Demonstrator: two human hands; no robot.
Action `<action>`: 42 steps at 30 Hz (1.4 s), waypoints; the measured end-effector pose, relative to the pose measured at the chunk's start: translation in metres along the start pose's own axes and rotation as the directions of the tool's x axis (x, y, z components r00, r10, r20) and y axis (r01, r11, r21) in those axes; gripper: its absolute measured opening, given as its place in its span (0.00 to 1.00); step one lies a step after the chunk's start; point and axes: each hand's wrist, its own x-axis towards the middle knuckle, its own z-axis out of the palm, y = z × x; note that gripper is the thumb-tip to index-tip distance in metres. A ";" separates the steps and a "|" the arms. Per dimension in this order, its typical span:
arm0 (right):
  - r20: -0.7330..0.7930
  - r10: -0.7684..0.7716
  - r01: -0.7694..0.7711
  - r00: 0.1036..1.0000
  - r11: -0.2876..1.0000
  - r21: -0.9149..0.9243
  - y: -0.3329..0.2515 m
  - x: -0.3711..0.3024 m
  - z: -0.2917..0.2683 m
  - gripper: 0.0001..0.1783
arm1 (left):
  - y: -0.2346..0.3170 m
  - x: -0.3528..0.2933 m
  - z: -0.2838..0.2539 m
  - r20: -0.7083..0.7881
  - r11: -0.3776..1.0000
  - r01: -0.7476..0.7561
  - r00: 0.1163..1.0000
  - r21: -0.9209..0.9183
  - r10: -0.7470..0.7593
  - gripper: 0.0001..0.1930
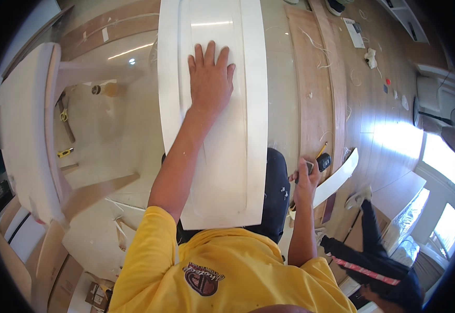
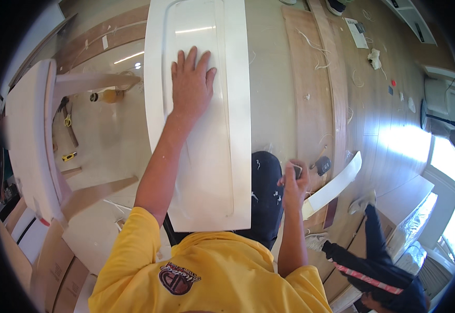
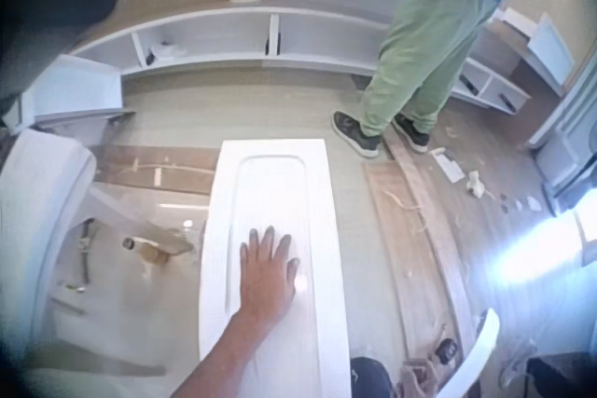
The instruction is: The person scrapes and smooths the edges of a white cabinet door using a utility knife and sanding block, then places the door on the floor. The person later picks up a plastic chair and moves it across the room while other workers assemble furniture in the background.
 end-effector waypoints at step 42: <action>0.333 -0.394 0.464 0.857 0.870 -0.167 -0.219 0.236 0.297 0.21 | -0.032 0.044 0.005 -0.089 0.951 0.128 0.983 -0.281 -0.159 0.21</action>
